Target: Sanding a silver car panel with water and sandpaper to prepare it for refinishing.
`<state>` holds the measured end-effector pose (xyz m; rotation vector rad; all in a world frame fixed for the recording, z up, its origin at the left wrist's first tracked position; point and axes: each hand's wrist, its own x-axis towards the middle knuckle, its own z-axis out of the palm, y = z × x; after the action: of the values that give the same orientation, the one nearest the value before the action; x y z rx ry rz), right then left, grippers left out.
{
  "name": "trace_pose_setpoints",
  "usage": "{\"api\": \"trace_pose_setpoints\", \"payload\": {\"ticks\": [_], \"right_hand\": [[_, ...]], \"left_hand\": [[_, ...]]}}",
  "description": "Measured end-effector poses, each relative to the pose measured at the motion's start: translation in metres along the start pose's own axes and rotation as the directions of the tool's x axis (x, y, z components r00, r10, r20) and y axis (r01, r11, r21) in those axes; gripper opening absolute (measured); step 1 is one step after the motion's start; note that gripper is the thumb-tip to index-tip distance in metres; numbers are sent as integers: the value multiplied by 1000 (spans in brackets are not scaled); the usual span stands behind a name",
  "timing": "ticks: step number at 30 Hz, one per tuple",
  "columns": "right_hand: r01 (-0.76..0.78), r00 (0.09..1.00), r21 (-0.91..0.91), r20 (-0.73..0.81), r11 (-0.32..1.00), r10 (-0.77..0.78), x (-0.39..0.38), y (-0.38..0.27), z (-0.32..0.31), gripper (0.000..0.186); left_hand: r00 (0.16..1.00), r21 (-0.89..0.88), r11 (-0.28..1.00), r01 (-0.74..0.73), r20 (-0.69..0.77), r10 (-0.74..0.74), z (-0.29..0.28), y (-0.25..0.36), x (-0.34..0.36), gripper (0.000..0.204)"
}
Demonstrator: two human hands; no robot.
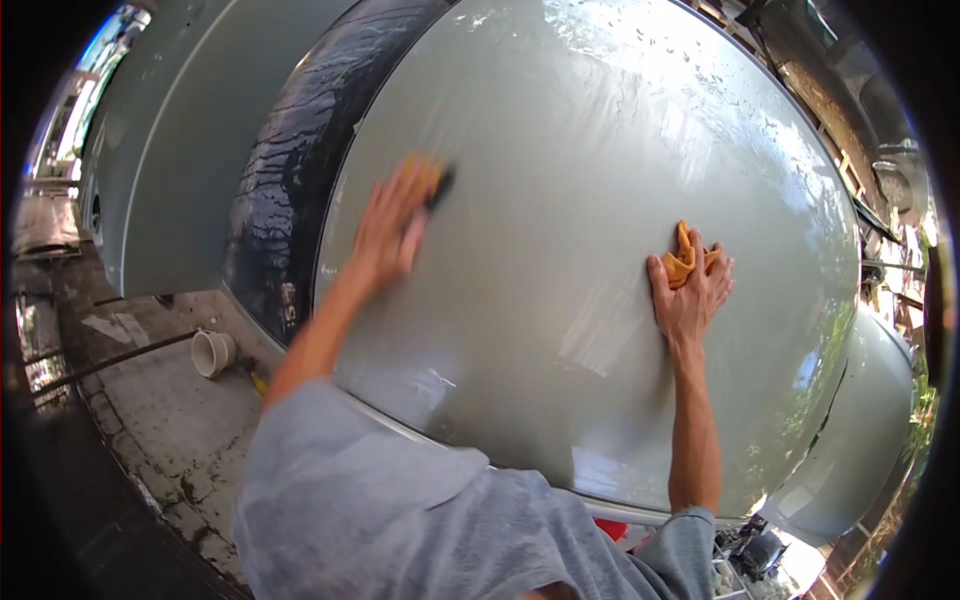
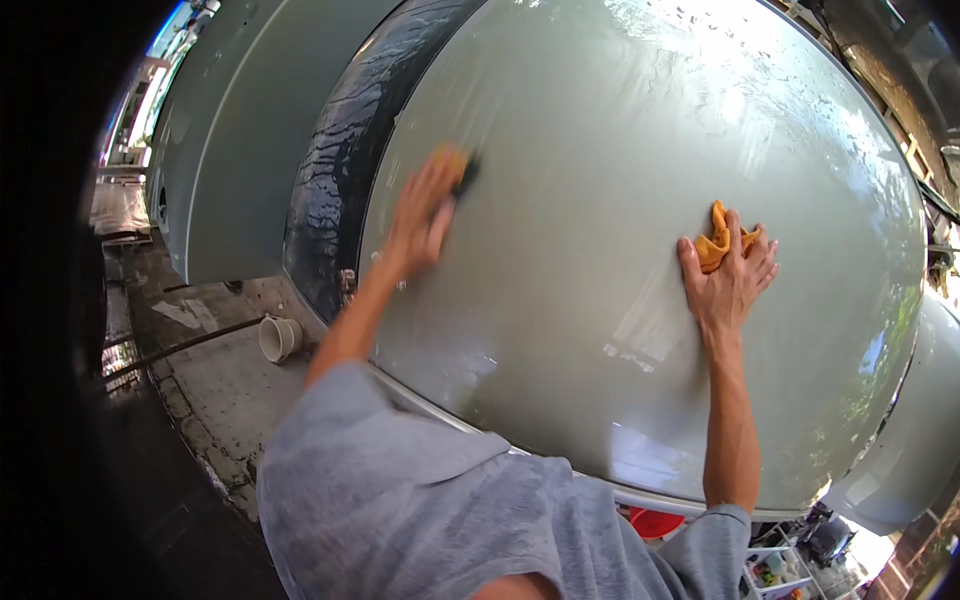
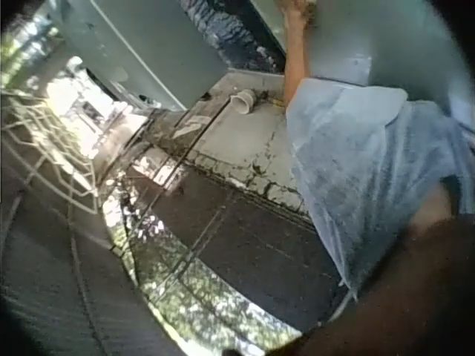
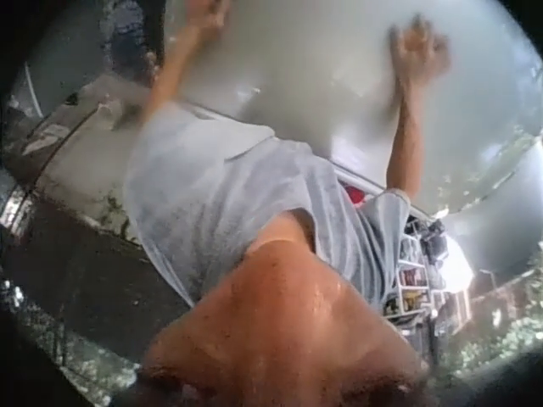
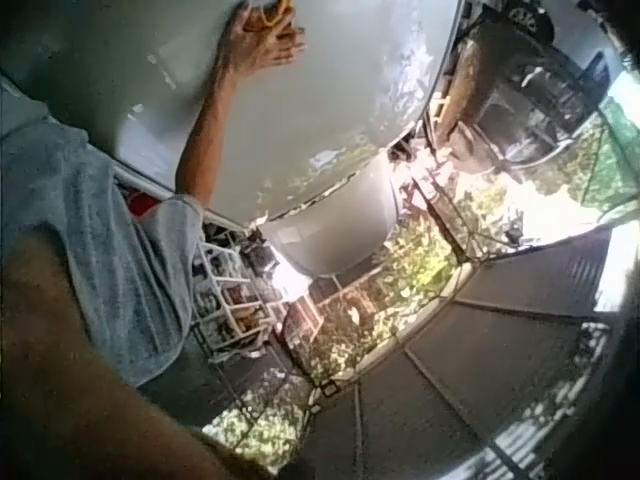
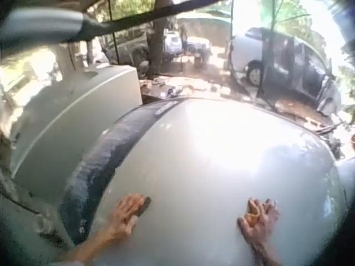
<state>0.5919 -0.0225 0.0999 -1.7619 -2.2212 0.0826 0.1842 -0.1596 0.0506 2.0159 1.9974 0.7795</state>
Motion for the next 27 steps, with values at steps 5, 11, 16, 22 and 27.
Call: {"api": "trace_pose_setpoints", "payload": {"ticks": [5, 11, 16, 22, 27], "right_hand": [[3, 1000, -40, -20, 999, -4, -8, 3, -6, 75], [28, 998, 25, 48, 999, -29, -4, -23, 12, 76], [-22, 1000, -51, 17, 998, 23, 1, -1, -7, 77], [-9, 999, -43, -34, 999, 7, 0, 4, 2, 76], [25, 1000, 22, -13, 999, -25, -4, -24, 12, 76]], "left_hand": [[993, 36, 998, 41, 109, -45, -10, 43, -75, 66], [998, 165, 985, 55, -40, -49, 25, -51, 188, 50], [999, 2, 1000, -26, 25, 26, 7, 61, -25, 67], [994, 51, 999, -18, 110, 13, 11, 57, 0, 66], [999, 146, 989, 28, 13, -31, 32, -32, 197, 57]]}}
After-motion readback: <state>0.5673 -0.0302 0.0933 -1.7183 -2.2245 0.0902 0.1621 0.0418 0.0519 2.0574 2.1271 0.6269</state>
